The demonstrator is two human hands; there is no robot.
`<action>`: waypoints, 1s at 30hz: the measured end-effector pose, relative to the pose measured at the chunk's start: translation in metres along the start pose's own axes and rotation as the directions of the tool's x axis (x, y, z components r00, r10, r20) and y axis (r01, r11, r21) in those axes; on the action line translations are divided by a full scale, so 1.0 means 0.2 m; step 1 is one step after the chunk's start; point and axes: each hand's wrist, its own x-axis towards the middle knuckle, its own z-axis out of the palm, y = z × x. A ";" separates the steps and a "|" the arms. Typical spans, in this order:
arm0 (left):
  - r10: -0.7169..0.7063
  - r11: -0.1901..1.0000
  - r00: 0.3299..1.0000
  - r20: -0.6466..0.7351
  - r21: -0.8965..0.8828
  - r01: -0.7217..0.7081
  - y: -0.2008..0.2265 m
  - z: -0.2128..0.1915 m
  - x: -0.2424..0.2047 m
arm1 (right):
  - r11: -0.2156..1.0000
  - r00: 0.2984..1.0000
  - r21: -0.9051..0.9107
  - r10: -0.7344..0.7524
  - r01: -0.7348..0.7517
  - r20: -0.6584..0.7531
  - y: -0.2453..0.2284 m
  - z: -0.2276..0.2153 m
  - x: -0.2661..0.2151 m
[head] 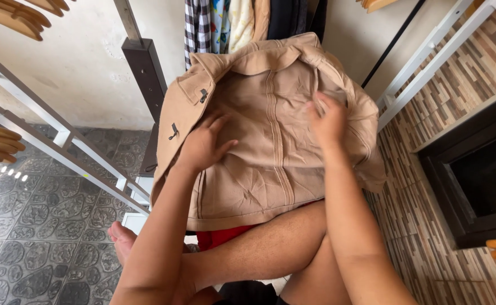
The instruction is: Removing a beige trench coat from a hanger and fastening its toggle buttons to prepare it for folding.
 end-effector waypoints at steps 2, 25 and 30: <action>0.276 0.961 0.914 -0.298 0.075 -0.266 0.10 -0.02 -0.02 | 0.977 0.821 0.002 -0.177 0.213 -0.543 -0.09 -0.30 0.01; -0.121 0.915 0.891 -0.438 -0.397 -0.071 0.08 -0.08 -0.01 | 0.920 0.991 0.370 -0.130 0.125 -0.011 -0.19 -0.55 -0.08; 0.022 0.999 0.991 -0.128 0.047 -0.016 0.03 0.25 0.06 | 0.969 0.821 0.243 -0.173 0.043 0.544 -0.24 -0.29 -0.09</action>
